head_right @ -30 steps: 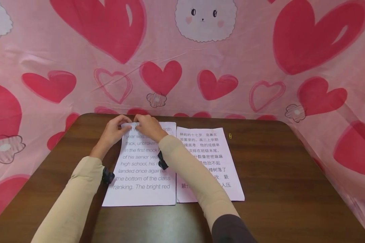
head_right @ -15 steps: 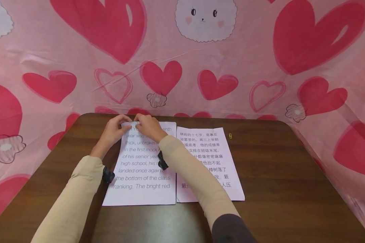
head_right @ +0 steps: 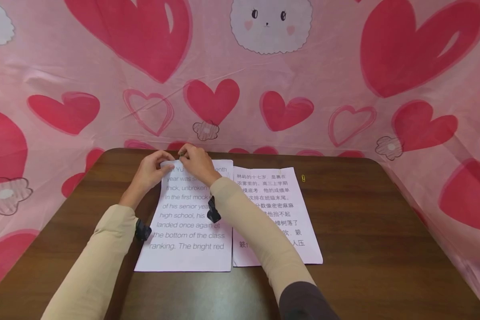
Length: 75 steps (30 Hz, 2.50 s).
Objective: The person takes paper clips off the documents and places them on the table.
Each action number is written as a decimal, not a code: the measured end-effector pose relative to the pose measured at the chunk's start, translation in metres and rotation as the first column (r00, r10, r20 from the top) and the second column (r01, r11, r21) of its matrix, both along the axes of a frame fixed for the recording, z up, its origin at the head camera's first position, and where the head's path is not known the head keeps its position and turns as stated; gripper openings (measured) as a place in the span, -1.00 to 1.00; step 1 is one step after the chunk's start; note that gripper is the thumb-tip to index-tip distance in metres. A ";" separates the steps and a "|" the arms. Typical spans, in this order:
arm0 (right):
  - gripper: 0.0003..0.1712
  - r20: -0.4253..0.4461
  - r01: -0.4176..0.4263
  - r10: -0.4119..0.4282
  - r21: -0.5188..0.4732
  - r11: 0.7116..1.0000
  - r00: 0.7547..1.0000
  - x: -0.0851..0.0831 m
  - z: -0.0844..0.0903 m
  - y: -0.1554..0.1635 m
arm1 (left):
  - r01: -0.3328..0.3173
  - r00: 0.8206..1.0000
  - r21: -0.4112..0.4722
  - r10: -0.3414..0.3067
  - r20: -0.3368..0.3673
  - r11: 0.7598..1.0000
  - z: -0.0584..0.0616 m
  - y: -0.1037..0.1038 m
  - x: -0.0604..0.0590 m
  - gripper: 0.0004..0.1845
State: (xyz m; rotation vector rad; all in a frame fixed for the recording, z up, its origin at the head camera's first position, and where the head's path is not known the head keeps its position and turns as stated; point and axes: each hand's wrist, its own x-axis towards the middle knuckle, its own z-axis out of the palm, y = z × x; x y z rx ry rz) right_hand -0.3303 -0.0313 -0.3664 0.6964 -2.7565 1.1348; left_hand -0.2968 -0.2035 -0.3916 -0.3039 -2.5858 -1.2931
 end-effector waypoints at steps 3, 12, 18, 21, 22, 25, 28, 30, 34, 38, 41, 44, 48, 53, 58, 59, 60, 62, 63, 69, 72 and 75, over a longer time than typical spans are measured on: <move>-0.79 -0.006 0.023 -0.023 -0.060 0.998 1.000 -0.002 0.001 0.004 | -0.002 1.000 -0.004 0.002 -0.002 1.000 0.000 0.001 0.000 -0.80; -0.77 0.019 0.039 -0.037 -0.172 0.984 0.999 -0.005 0.010 0.033 | -0.029 0.999 -0.002 0.029 0.025 1.000 -0.003 -0.001 0.002 -0.80; -0.74 0.012 0.090 -0.089 -0.150 0.985 0.996 -0.009 0.012 0.074 | -0.040 0.999 0.000 0.040 0.035 0.999 -0.005 -0.004 0.003 -0.82; -0.74 0.004 0.126 -0.127 -0.134 0.983 0.992 -0.013 0.010 0.099 | -0.046 0.998 -0.007 0.046 0.039 0.999 -0.004 -0.004 0.002 -0.82; -0.74 0.002 0.131 -0.131 -0.133 0.982 0.991 -0.014 0.010 0.108 | -0.049 0.998 -0.015 0.050 0.041 0.999 -0.004 -0.005 0.002 -0.82; -0.74 -0.012 0.143 -0.146 -0.131 0.981 0.989 -0.015 0.009 0.131 | -0.059 0.997 -0.037 0.061 0.052 0.998 -0.004 -0.005 0.003 -0.81; -0.74 -0.010 0.167 -0.170 -0.141 0.976 0.985 -0.014 0.009 0.154 | -0.064 0.996 -0.052 0.067 0.053 0.997 -0.003 -0.004 0.003 -0.81; -0.73 -0.005 0.197 -0.200 -0.141 0.970 0.980 -0.013 0.010 0.169 | -0.062 0.997 -0.055 0.065 0.047 0.997 -0.001 -0.003 0.002 -0.81; -0.73 0.029 0.239 -0.238 -0.134 0.962 0.971 -0.008 0.008 0.197 | -0.054 0.997 -0.062 0.057 0.045 0.997 0.000 0.000 0.003 -0.80; -0.71 0.012 0.278 -0.279 -0.112 0.954 0.960 -0.004 0.002 0.227 | -0.058 0.997 -0.069 0.062 0.053 0.996 0.000 0.002 0.003 -0.79; -0.72 -0.031 0.322 -0.327 -0.101 0.941 0.945 -0.003 -0.003 0.251 | -0.064 0.996 -0.075 0.068 0.051 0.995 -0.001 0.003 0.003 -0.79; -0.73 -0.059 0.362 -0.367 -0.080 0.929 0.928 0.000 -0.008 0.276 | -0.074 0.996 -0.087 0.078 0.048 0.993 -0.001 0.003 0.003 -0.79; -0.72 -0.060 0.400 -0.401 -0.030 0.916 0.914 0.004 -0.012 0.306 | -0.079 0.995 -0.101 0.085 0.053 0.992 -0.001 0.000 0.003 -0.79; -0.71 -0.025 0.420 -0.419 0.078 0.904 0.908 0.011 -0.016 0.331 | -0.082 0.994 -0.117 0.089 0.062 0.990 -0.001 -0.004 0.002 -0.78; -0.71 0.056 0.411 -0.426 0.169 0.896 0.903 0.016 -0.022 0.341 | -0.079 0.994 -0.140 0.089 0.064 0.987 -0.004 -0.006 0.003 -0.79; -0.70 0.070 0.408 -0.426 0.184 0.894 0.902 0.018 -0.024 0.342 | -0.077 0.994 -0.145 0.088 0.069 0.986 -0.005 -0.006 0.003 -0.80; -0.70 0.084 0.404 -0.426 0.198 0.893 0.901 0.019 -0.026 0.343 | -0.074 0.994 -0.151 0.086 0.074 0.986 -0.005 -0.005 0.004 -0.80; -0.70 0.099 0.397 -0.425 0.221 0.891 0.900 0.021 -0.030 0.346 | -0.068 0.993 -0.161 0.082 0.085 0.985 -0.005 -0.003 0.004 -0.79; -0.70 0.096 0.395 -0.425 0.229 0.890 0.900 0.021 -0.031 0.347 | -0.064 0.993 -0.165 0.080 0.088 0.984 -0.005 -0.002 0.004 -0.79; -0.69 0.068 0.408 -0.441 0.276 0.870 0.895 0.022 -0.039 0.354 | -0.058 0.992 -0.187 0.078 0.098 0.981 -0.003 0.005 0.002 -0.78; -0.70 0.042 0.424 -0.456 0.298 0.855 0.889 0.021 -0.043 0.355 | -0.062 0.993 -0.194 0.081 0.089 0.979 -0.003 0.004 0.001 -0.78; -0.71 0.007 0.438 -0.461 0.302 0.847 0.887 0.019 -0.046 0.356 | -0.066 0.992 -0.197 0.085 0.090 0.978 -0.003 0.004 0.000 -0.77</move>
